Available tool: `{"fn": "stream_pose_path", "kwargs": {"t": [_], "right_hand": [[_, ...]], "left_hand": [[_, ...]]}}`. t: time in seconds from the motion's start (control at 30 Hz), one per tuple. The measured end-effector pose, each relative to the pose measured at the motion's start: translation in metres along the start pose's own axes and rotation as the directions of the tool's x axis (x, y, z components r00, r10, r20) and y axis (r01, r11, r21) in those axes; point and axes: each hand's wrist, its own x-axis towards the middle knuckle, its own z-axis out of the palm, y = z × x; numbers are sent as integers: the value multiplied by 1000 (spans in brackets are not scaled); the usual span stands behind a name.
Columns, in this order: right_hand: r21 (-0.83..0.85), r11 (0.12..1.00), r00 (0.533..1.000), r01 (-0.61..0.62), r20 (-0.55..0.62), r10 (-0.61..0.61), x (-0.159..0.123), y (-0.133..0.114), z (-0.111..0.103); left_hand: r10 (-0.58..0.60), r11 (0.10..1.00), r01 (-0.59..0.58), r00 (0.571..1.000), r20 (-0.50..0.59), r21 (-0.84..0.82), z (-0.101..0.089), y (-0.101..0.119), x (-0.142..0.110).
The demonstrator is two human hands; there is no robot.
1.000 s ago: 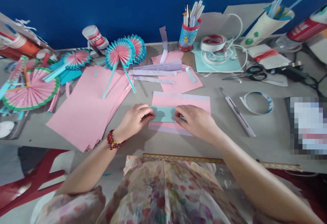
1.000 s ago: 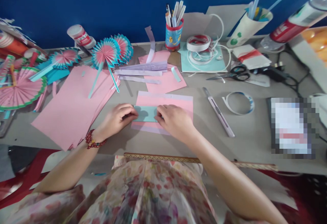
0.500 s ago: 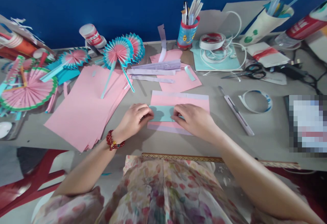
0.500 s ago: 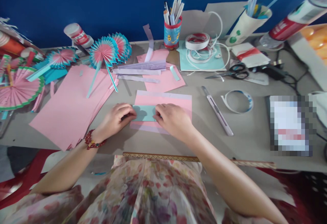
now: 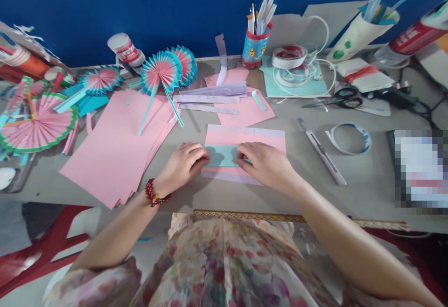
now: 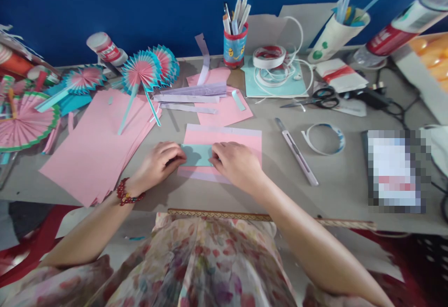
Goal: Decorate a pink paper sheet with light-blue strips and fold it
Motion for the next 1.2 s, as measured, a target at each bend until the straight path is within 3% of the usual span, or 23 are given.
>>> {"fn": "stream_pose_path", "kwargs": {"t": [0.63, 1.2], "right_hand": [[117, 993, 999, -27, 29, 24, -4, 10, -9], [80, 997, 1000, 13, 26, -15, -5, 9, -7]], "left_hand": [[-9, 1000, 9, 1000, 13, 2, 0, 1, -1], [-6, 1000, 5, 1000, 9, 17, 1, 0, -1]]}}
